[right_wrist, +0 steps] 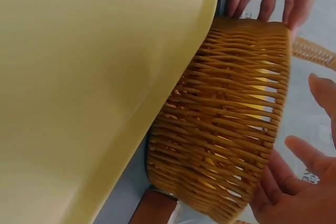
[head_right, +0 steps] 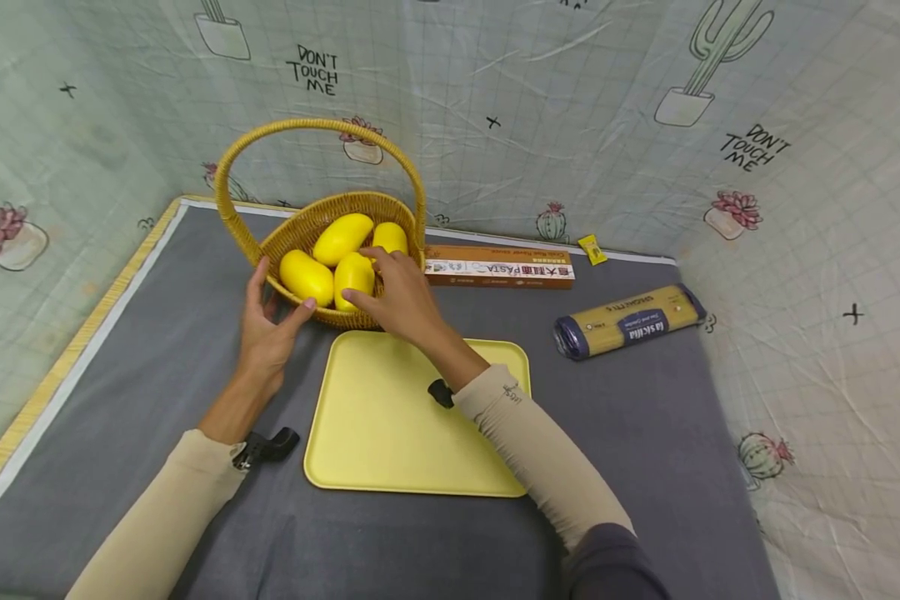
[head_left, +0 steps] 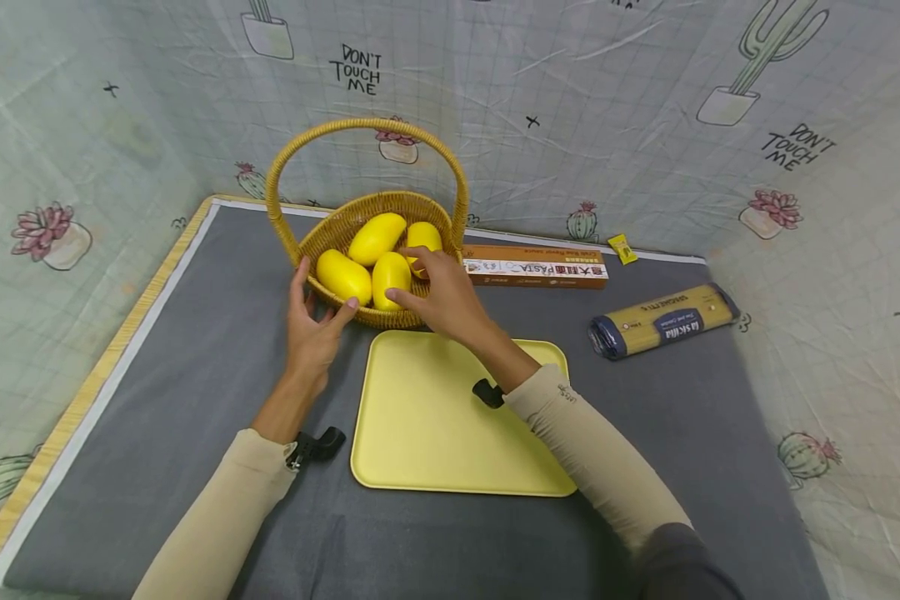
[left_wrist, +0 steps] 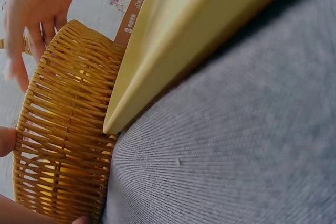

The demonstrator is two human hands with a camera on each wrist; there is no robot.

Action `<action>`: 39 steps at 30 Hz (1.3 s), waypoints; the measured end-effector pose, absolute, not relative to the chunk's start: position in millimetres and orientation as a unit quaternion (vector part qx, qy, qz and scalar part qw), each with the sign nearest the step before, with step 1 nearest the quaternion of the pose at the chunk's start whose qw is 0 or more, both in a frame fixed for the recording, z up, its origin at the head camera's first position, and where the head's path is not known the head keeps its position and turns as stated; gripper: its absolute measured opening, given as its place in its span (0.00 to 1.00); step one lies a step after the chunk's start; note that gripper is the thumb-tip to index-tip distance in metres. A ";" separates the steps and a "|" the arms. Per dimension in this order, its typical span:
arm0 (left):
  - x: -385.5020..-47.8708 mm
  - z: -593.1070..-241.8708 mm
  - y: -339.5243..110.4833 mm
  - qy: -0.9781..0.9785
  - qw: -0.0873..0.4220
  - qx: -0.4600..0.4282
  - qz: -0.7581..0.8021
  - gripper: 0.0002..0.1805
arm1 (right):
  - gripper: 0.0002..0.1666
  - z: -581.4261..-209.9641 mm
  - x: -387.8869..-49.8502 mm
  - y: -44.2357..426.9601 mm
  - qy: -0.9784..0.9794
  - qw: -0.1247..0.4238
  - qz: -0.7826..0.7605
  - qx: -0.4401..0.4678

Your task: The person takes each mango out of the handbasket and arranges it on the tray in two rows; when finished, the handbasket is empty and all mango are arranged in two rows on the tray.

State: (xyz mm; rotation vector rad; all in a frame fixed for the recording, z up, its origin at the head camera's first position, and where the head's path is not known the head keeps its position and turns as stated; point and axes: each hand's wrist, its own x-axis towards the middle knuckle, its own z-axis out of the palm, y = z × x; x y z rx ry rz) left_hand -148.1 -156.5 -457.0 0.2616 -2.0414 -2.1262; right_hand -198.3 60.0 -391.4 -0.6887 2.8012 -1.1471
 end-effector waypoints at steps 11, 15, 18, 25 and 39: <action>-147.9 -456.3 -155.5 -0.675 0.084 0.084 -0.728 0.54 | 0.44 -397.8 -215.7 38.6 0.941 0.053 -0.288 -0.170; -146.2 -454.7 -154.4 -0.673 0.085 0.084 -0.730 0.53 | 0.46 -396.8 -219.1 32.9 0.953 0.067 -0.253 -0.153; -145.5 -453.9 -154.1 -0.671 0.086 0.083 -0.731 0.53 | 0.47 -394.8 -221.0 29.4 0.957 0.084 -0.235 -0.146; -145.3 -453.8 -154.2 -0.670 0.089 0.083 -0.732 0.54 | 0.45 -392.1 -225.5 24.1 0.953 0.097 -0.239 -0.157; -145.5 -454.1 -155.3 -0.671 0.084 0.085 -0.732 0.54 | 0.43 -393.2 -226.7 25.5 0.931 0.084 -0.314 -0.167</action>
